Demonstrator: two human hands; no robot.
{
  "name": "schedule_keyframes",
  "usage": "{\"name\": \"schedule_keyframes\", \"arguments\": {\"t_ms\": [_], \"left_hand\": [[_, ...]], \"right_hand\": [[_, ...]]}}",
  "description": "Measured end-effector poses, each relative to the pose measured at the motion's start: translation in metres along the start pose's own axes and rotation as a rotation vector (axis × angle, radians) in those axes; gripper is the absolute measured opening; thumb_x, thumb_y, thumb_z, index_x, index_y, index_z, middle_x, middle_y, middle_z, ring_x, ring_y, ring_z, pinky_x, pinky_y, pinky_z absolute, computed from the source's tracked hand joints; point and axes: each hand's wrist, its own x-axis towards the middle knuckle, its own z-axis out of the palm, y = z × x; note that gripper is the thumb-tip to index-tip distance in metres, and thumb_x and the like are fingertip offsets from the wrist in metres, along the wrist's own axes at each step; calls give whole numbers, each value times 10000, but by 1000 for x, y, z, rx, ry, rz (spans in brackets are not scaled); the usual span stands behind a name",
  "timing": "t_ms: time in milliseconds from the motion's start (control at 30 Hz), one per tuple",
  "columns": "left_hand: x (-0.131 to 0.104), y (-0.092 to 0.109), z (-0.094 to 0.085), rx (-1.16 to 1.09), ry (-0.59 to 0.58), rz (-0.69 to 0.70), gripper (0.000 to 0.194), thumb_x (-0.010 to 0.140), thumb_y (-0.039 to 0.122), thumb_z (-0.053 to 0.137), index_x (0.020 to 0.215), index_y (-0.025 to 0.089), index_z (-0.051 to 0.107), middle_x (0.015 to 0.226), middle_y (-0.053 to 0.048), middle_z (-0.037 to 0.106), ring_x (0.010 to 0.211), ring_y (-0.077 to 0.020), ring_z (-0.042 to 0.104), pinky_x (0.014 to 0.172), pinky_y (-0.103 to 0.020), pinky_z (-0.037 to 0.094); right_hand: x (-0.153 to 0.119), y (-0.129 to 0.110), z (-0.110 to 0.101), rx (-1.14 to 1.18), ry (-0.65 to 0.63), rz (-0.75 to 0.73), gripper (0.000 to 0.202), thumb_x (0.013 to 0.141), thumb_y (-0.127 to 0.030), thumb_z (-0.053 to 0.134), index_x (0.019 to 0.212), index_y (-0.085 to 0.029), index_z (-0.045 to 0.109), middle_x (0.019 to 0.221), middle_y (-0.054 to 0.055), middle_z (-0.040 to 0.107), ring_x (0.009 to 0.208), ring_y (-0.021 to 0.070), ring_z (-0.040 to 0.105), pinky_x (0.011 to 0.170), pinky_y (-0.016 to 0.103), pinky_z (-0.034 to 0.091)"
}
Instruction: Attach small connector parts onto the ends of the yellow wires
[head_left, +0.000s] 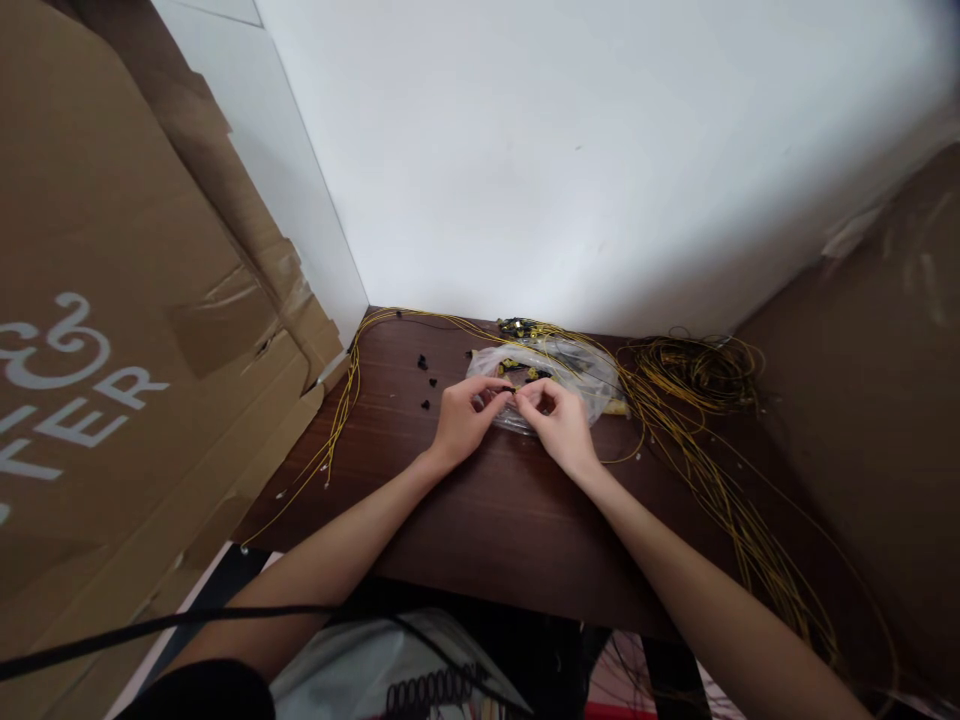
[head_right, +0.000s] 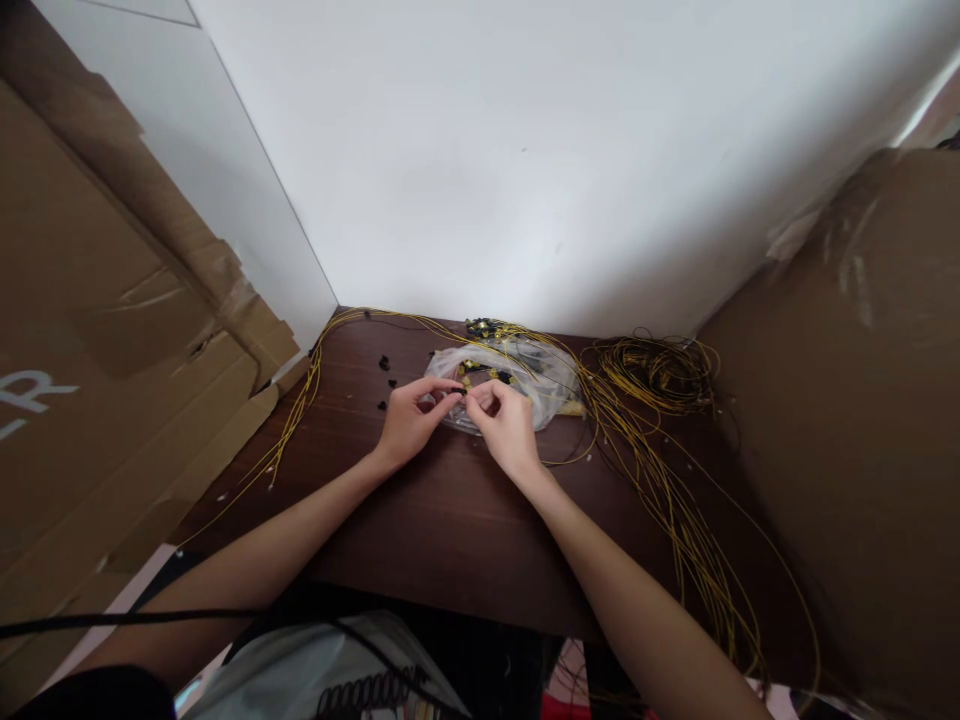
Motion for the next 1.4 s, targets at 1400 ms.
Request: {"name": "schedule_keyframes", "arguments": {"t_ms": [1400], "left_hand": [[-1,2,0,95,-44,121,111,763,194,571,833,164,653,736,-18,645,556,-84,509,517,-193,414]], "right_hand": [[-3,-1,-6,-423,-11,-307,126,800,-203,465,705,-177,544,696,30,555,666,153,507,632,261,390]]}}
